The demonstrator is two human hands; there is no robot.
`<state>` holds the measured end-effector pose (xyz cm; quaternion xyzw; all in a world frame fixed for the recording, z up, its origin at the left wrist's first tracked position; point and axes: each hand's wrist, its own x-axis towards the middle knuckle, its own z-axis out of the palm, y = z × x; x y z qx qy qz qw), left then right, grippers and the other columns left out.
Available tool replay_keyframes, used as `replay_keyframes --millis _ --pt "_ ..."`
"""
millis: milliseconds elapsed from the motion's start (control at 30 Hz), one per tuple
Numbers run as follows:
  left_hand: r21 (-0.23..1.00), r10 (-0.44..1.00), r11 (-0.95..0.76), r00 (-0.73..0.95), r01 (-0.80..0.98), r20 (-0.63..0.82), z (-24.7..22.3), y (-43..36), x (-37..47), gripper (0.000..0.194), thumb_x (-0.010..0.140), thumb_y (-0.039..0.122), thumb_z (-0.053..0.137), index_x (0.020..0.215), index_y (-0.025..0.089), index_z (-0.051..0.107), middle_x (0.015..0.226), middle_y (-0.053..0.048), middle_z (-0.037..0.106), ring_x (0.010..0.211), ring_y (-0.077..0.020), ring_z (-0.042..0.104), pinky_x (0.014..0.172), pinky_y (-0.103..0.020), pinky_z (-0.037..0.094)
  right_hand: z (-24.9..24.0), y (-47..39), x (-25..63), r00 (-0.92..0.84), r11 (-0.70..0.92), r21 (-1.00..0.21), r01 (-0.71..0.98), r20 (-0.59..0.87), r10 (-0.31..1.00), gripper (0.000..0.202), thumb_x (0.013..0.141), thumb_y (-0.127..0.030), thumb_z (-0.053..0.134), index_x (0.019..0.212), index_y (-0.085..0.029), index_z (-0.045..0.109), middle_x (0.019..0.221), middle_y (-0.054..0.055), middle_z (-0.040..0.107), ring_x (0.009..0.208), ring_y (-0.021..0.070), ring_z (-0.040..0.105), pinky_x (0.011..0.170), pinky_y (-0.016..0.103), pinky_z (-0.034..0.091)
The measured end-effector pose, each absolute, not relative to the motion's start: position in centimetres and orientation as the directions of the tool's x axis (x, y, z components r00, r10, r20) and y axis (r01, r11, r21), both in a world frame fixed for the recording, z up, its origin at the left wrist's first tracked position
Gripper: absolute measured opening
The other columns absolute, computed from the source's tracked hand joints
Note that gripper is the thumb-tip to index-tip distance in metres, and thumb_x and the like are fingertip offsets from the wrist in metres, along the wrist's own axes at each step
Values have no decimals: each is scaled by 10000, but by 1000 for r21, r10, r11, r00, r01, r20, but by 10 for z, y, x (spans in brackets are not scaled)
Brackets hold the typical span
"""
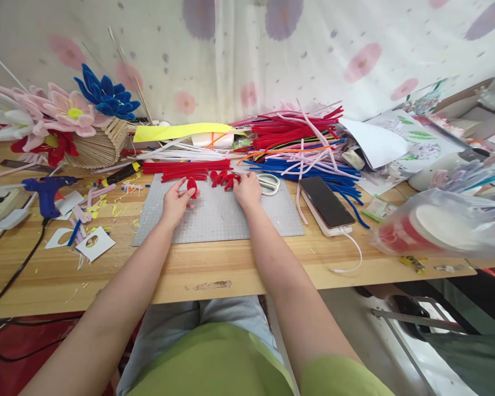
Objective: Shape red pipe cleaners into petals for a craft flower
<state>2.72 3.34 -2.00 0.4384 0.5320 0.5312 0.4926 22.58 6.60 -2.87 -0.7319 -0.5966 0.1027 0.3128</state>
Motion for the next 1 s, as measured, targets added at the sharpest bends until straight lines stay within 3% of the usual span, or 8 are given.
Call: replay_keyframes --millis 167,300,400,500,567,700,867,1000 --pt "999 987 33 -159 -13 -35 -25 38 26 759 733 290 670 1394 178 314 887 -76 705 754 -153 668 524 -189 453 -31 70 226 258 -12 -761 648 205 944 140 749 -267 563 834 -162 603 884 77 600 811 198 547 768 356 423" --pt "970 963 -17 -258 242 81 -27 44 21 740 701 303 698 1356 198 369 1016 -98 669 1104 -213 561 850 -311 459 -32 70 222 89 173 -937 303 209 974 171 698 -316 585 768 -166 544 699 5 576 629 125 499 633 272 407" --pt "898 899 -93 -351 430 261 -21 42 17 595 696 291 698 1241 178 490 1275 -153 528 1292 -248 363 982 -354 359 -27 62 209 -9 283 -923 263 291 957 162 679 -317 590 720 -173 526 695 -2 567 616 109 483 610 254 390" --pt "856 914 -225 -202 466 351 -15 35 18 355 759 332 622 1079 183 593 1222 -122 555 1166 -226 464 877 -304 409 -22 53 194 -56 336 -893 300 336 940 130 687 -299 580 710 -177 540 681 -6 559 590 102 452 599 256 379" --pt "869 962 -247 4 428 272 -13 30 21 239 751 355 622 920 189 652 981 -66 642 903 -177 567 743 -258 429 -18 49 187 -40 322 -913 250 323 946 147 686 -315 587 718 -181 536 689 -4 562 605 105 461 601 255 385" --pt "941 978 -129 197 312 69 -13 25 31 198 675 360 687 654 165 661 571 16 559 574 -106 493 562 -220 373 -15 46 181 -98 180 -983 41 175 980 290 674 -432 638 761 -184 514 630 -36 520 538 78 428 513 223 345" --pt "1000 972 25 233 11 -26 -10 19 42 302 670 441 677 756 151 670 644 -11 617 520 -82 502 454 -207 363 -11 41 178 -386 -111 -989 -94 -67 920 446 734 -613 543 684 -178 461 449 -75 378 376 44 311 371 209 144" --pt "996 947 55 320 -65 -31 -9 16 43 392 658 522 668 754 142 646 640 -17 603 481 -76 508 359 -188 336 -9 41 180 -437 -195 -961 -194 -94 895 381 707 -515 641 698 -165 492 412 -86 382 342 41 337 344 187 116"
